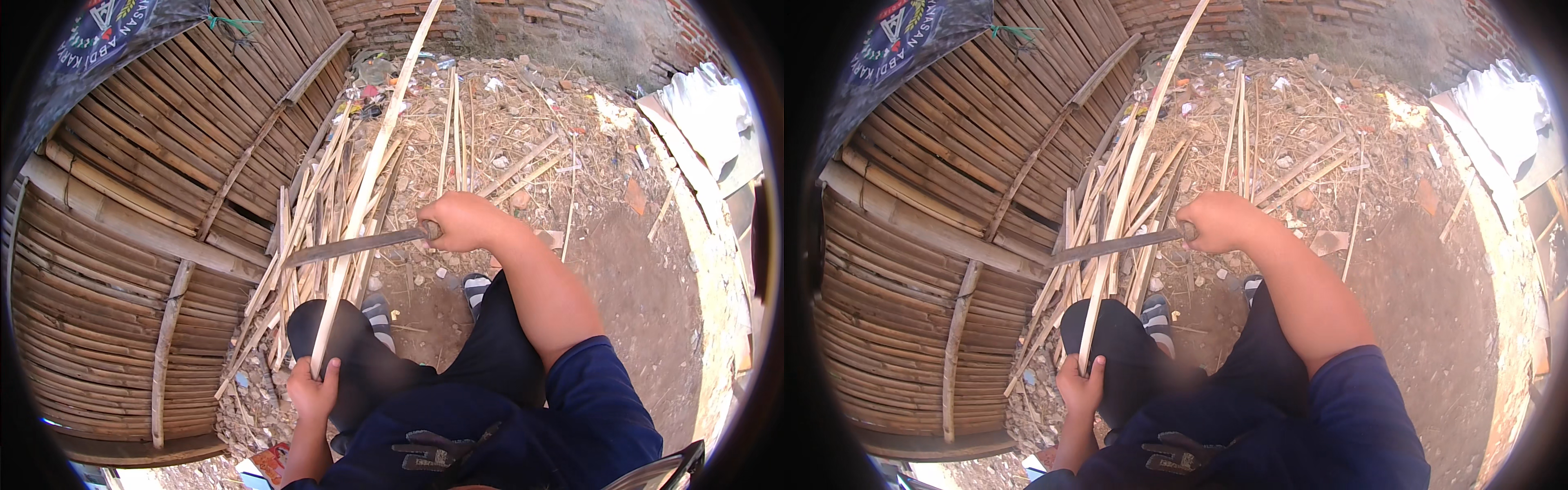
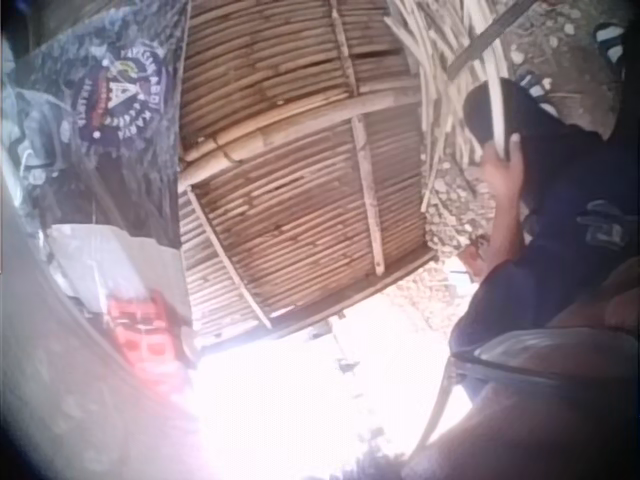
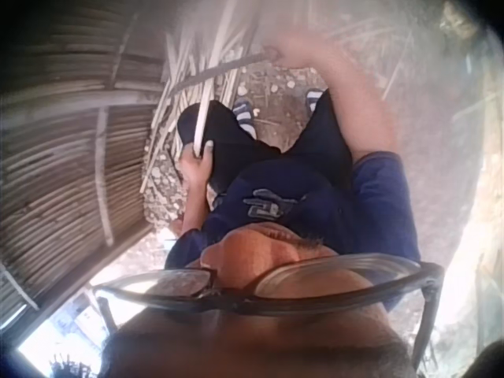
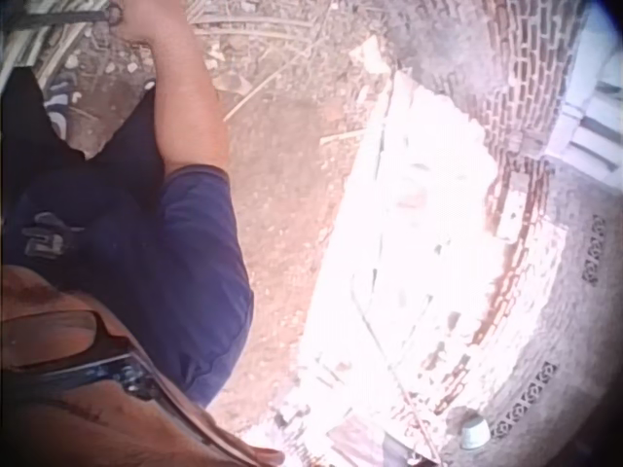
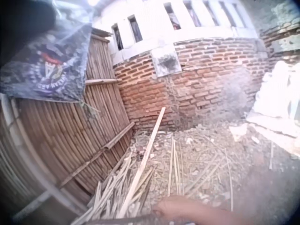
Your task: The person whittles a thin piece of bamboo with a machete while sitting on the ground, periodically stopping to hold and inspect the bamboo strip.
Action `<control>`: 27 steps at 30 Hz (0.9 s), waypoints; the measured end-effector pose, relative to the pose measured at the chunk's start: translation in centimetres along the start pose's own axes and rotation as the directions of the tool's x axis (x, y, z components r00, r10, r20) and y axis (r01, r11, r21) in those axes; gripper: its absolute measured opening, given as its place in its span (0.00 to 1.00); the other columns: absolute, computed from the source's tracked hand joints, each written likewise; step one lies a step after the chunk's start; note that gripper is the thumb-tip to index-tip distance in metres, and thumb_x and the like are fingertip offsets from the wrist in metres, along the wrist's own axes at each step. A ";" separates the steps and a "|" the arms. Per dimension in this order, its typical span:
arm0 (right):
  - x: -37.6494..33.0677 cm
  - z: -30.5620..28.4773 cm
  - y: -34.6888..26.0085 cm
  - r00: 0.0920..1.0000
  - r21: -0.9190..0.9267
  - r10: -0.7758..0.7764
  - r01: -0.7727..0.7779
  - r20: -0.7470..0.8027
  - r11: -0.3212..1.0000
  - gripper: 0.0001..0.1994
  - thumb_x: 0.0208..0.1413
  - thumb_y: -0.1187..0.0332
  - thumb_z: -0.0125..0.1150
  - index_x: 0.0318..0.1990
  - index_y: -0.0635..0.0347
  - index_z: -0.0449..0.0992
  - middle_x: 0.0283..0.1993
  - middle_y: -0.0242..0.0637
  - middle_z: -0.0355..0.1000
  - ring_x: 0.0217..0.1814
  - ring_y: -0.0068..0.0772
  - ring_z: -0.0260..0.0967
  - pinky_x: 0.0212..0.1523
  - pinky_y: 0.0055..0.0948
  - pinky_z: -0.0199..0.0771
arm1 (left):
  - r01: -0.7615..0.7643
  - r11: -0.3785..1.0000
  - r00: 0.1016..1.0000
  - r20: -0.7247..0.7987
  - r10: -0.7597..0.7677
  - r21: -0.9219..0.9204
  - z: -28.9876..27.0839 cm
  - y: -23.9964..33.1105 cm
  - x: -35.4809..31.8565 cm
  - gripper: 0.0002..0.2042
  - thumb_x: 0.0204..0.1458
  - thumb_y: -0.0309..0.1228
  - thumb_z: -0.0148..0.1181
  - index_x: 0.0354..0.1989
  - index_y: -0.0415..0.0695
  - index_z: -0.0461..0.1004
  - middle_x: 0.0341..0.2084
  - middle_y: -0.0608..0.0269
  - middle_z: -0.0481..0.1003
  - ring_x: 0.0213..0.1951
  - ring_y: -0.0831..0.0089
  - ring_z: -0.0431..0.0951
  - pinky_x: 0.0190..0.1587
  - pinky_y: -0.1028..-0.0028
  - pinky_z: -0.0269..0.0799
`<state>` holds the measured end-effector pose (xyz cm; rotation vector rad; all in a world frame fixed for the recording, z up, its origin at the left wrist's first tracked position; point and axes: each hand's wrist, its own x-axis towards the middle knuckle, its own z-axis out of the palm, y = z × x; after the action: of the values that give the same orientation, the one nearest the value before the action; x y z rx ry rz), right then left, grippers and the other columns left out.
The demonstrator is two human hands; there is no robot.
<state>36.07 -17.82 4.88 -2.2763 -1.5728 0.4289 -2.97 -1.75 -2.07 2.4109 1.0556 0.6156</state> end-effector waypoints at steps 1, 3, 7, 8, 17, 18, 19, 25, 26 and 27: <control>0.0 0.5 -0.4 0.998 -0.021 -0.054 0.053 -0.017 0.998 0.21 0.50 0.55 0.75 0.47 0.57 0.82 0.38 0.51 0.80 0.45 0.55 0.79 0.48 0.48 0.78 | 0.005 1.000 1.000 0.006 -0.005 0.005 0.0 0.1 -0.1 0.18 0.49 0.42 0.77 0.29 0.40 0.77 0.19 0.52 0.76 0.22 0.55 0.78 0.28 0.61 0.73; 0.1 1.5 -0.7 0.986 -0.066 -0.158 0.155 -0.049 0.986 0.18 0.51 0.54 0.75 0.44 0.55 0.83 0.34 0.49 0.79 0.40 0.54 0.79 0.43 0.47 0.77 | 0.013 1.000 1.000 0.020 -0.014 0.014 -0.2 0.2 0.0 0.18 0.49 0.42 0.77 0.29 0.40 0.77 0.20 0.52 0.77 0.22 0.55 0.78 0.28 0.61 0.73; 0.9 0.5 5.5 0.990 0.156 0.067 -0.047 -0.122 0.987 0.21 0.51 0.54 0.76 0.46 0.57 0.82 0.35 0.48 0.81 0.39 0.51 0.80 0.44 0.45 0.77 | -0.108 0.994 0.994 -0.006 0.108 0.031 -0.1 -0.4 0.0 0.18 0.49 0.41 0.77 0.30 0.41 0.77 0.20 0.52 0.77 0.23 0.53 0.79 0.29 0.60 0.74; 0.9 0.2 7.6 0.969 0.239 0.173 -0.128 -0.177 0.963 0.22 0.51 0.54 0.77 0.48 0.59 0.82 0.36 0.48 0.81 0.39 0.50 0.80 0.44 0.44 0.77 | -0.111 0.994 0.994 -0.008 0.111 0.022 0.0 -0.4 0.2 0.18 0.49 0.41 0.77 0.30 0.41 0.77 0.20 0.51 0.77 0.23 0.52 0.79 0.29 0.60 0.74; 0.4 -0.5 4.2 0.971 0.147 0.195 -0.174 -0.136 0.974 0.25 0.52 0.53 0.74 0.52 0.62 0.80 0.42 0.54 0.80 0.49 0.56 0.79 0.50 0.47 0.79 | -0.066 0.996 0.997 0.047 0.063 0.062 -0.3 0.0 0.4 0.18 0.49 0.41 0.77 0.31 0.40 0.77 0.21 0.50 0.78 0.25 0.50 0.80 0.30 0.59 0.75; 0.4 -0.6 2.8 0.986 0.098 0.149 -0.141 -0.073 0.985 0.24 0.52 0.54 0.74 0.51 0.60 0.80 0.41 0.52 0.81 0.48 0.56 0.79 0.50 0.47 0.79 | -0.048 0.997 0.998 0.054 0.045 0.058 -0.2 0.0 0.5 0.18 0.49 0.41 0.77 0.31 0.40 0.77 0.21 0.49 0.78 0.25 0.50 0.80 0.30 0.59 0.75; 0.5 -0.1 1.9 0.994 0.059 0.096 -0.093 -0.053 0.994 0.22 0.52 0.55 0.74 0.49 0.59 0.81 0.40 0.50 0.81 0.47 0.56 0.79 0.49 0.48 0.79 | -0.038 0.998 0.997 0.068 0.034 0.053 -0.1 0.1 0.5 0.18 0.49 0.41 0.77 0.31 0.40 0.77 0.21 0.49 0.77 0.25 0.50 0.80 0.30 0.59 0.74; 1.5 1.9 -1.2 0.991 -0.006 -0.100 0.101 0.086 0.995 0.19 0.50 0.56 0.75 0.46 0.56 0.82 0.40 0.48 0.81 0.47 0.55 0.79 0.48 0.49 0.79 | -0.043 0.994 0.994 0.103 0.032 0.100 -0.6 -0.2 0.5 0.19 0.49 0.44 0.77 0.30 0.40 0.77 0.21 0.49 0.77 0.25 0.50 0.80 0.30 0.59 0.75; 1.8 1.9 -0.5 0.995 0.011 -0.082 0.082 0.056 0.997 0.20 0.50 0.56 0.75 0.46 0.57 0.82 0.40 0.49 0.81 0.47 0.56 0.79 0.48 0.49 0.79 | -0.046 0.993 0.994 0.108 0.035 0.106 -0.8 -0.1 0.7 0.19 0.49 0.44 0.77 0.31 0.40 0.77 0.21 0.49 0.77 0.25 0.50 0.80 0.30 0.59 0.75; 2.1 1.8 0.7 0.997 0.027 -0.066 0.065 0.028 0.998 0.21 0.50 0.55 0.75 0.47 0.58 0.82 0.40 0.50 0.81 0.47 0.56 0.79 0.48 0.49 0.79 | -0.048 0.993 0.993 0.110 0.035 0.112 -0.9 0.0 0.7 0.20 0.49 0.45 0.77 0.31 0.40 0.77 0.21 0.49 0.77 0.25 0.50 0.80 0.30 0.59 0.75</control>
<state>36.63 -15.88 2.83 -2.2017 -1.6407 0.4647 -3.05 -1.02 -1.21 2.5396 1.0233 0.4433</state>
